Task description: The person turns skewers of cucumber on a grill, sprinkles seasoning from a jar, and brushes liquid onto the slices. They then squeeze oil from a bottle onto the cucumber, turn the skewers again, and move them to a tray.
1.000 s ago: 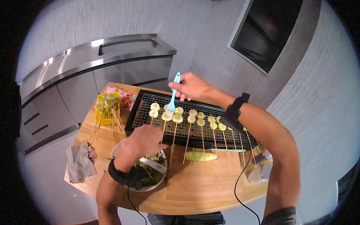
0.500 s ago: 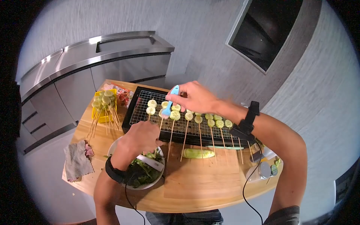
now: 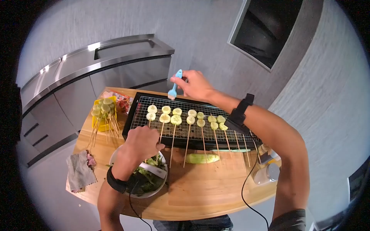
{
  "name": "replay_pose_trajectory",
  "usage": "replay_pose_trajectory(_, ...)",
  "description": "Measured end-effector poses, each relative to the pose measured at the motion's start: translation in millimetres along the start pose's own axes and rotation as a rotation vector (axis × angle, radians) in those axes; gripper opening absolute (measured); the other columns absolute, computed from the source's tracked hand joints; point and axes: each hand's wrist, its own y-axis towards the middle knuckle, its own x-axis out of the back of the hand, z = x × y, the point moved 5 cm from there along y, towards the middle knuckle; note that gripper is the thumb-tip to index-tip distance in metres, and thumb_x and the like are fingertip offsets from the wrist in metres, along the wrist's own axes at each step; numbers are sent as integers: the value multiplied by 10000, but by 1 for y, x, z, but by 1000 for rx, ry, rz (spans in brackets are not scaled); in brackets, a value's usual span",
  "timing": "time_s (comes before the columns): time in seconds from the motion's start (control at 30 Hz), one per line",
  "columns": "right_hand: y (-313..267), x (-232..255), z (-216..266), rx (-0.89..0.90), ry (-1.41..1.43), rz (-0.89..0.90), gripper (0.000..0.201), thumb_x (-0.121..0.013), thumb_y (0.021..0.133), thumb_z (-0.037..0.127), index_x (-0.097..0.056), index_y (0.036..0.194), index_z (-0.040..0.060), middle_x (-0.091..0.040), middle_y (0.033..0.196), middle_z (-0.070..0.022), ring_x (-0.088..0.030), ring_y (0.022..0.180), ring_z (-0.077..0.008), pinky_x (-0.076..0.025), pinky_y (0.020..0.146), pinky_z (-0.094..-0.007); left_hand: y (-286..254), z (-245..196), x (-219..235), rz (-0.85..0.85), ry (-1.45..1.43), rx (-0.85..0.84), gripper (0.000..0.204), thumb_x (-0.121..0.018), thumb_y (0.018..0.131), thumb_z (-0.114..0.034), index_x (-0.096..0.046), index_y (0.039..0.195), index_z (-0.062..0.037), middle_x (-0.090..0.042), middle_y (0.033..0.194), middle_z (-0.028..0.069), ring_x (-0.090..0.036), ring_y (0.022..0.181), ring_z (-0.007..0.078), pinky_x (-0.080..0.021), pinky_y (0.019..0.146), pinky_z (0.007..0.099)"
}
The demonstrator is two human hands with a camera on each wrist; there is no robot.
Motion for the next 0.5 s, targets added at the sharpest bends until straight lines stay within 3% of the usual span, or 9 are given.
replay_pose_trajectory(0.13,-19,10,3,113,3,10,400,-581,1061,356,-695,1161,-15,-658,889,-37,-611,612,-90,-479,560,-254,1,-10,1,55,-26,-24,351,-751,844,-376,-742,830,-25,-722,834,214,-719,845,400,-583,762,488)
replay_pose_trajectory(0.2,-26,12,-4,-76,96,115,374,-562,1073,337,-695,1145,-5,-632,838,-16,-592,597,-67,-424,498,-230,1,-15,-8,33,-36,-73,357,-751,846,-385,-741,832,-28,-720,826,211,-718,834,400,-582,758,488)
replay_pose_trajectory(0.23,-28,11,-4,-65,122,143,359,-547,1082,329,-694,1116,3,-605,786,2,-572,579,-54,-370,452,-222,0,-19,-12,16,-45,-121,364,-751,848,-394,-740,835,-31,-717,817,207,-716,823,401,-582,754,488)
replay_pose_trajectory(0.33,-32,10,-8,-151,137,215,358,-546,1083,335,-698,1076,11,-601,763,3,-568,566,-61,-362,449,-224,-1,-28,-17,46,-38,-153,363,-748,857,-389,-732,830,-28,-714,804,201,-715,814,401,-578,742,490)
replay_pose_trajectory(0.4,-27,6,-16,-144,145,233,362,-546,1083,341,-704,1058,16,-601,758,2,-564,554,-67,-372,467,-226,-2,-30,-19,3,-73,-187,340,-751,863,-359,-726,826,-21,-713,809,206,-713,822,401,-573,741,495)
replay_pose_trajectory(0.5,-18,2,-24,-107,95,233,367,-549,1081,347,-708,1050,18,-602,761,0,-569,558,-68,-391,491,-239,0,-31,-24,89,-79,-148,312,-755,863,-325,-725,830,-15,-714,819,208,-711,834,400,-570,749,495)
